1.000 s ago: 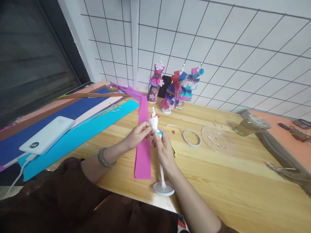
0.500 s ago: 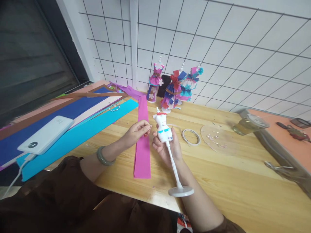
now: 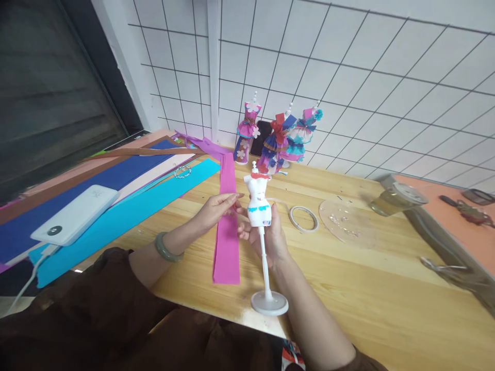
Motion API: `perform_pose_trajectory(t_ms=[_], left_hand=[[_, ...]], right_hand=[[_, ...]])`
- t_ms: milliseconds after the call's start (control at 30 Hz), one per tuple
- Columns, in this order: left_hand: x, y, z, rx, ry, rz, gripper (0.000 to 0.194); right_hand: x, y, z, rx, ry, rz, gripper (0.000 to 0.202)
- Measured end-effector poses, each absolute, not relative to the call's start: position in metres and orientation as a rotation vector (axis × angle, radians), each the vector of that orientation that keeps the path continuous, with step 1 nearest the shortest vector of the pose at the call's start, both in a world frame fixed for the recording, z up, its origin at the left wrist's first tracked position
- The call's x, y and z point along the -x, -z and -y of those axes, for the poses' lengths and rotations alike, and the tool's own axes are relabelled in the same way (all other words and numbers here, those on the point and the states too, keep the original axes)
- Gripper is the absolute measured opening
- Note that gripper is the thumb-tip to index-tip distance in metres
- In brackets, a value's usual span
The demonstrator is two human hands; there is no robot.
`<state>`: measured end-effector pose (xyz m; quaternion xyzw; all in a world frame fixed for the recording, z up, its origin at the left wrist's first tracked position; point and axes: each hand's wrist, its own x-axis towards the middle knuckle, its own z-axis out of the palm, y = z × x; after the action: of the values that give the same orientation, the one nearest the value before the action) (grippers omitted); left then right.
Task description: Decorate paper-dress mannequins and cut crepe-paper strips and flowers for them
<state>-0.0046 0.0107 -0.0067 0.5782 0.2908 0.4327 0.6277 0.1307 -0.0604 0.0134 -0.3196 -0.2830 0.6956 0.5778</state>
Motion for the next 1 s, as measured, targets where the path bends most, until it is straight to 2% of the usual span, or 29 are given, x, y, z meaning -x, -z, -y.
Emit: perform_pose_trajectory(t_ms=[133,267,433,633,867,1000], left_hand=[[0.001,0.008,-0.008,-1.158,-0.911,-0.617,0.049],[-0.003,0.010,-0.006,-1.119,-0.908,-0.619,0.058],[-0.002,0.008,-0.006,-1.150,-0.939,-0.666,0.059],[0.006,0.004,-0.008,-1.087,-0.843,-0.611,0.064],[0.009,0.002,-0.007,-1.017,-0.798,-0.537,0.062],[0.014,0.000,-0.011,-0.951,-0.776,-0.464,0.056]], right_hand=[[-0.127,-0.010,0.057,0.762,-1.420,0.676,0.033],[-0.127,-0.006,0.055,0.733,-1.518,0.697,0.040],[-0.130,-0.006,0.053,0.768,-1.531,0.677,0.045],[-0.135,-0.005,0.051,0.809,-1.495,0.662,0.042],[-0.139,-0.004,0.050,0.808,-1.540,0.633,0.046],[-0.141,-0.009,0.051,0.758,-1.548,0.591,0.039]])
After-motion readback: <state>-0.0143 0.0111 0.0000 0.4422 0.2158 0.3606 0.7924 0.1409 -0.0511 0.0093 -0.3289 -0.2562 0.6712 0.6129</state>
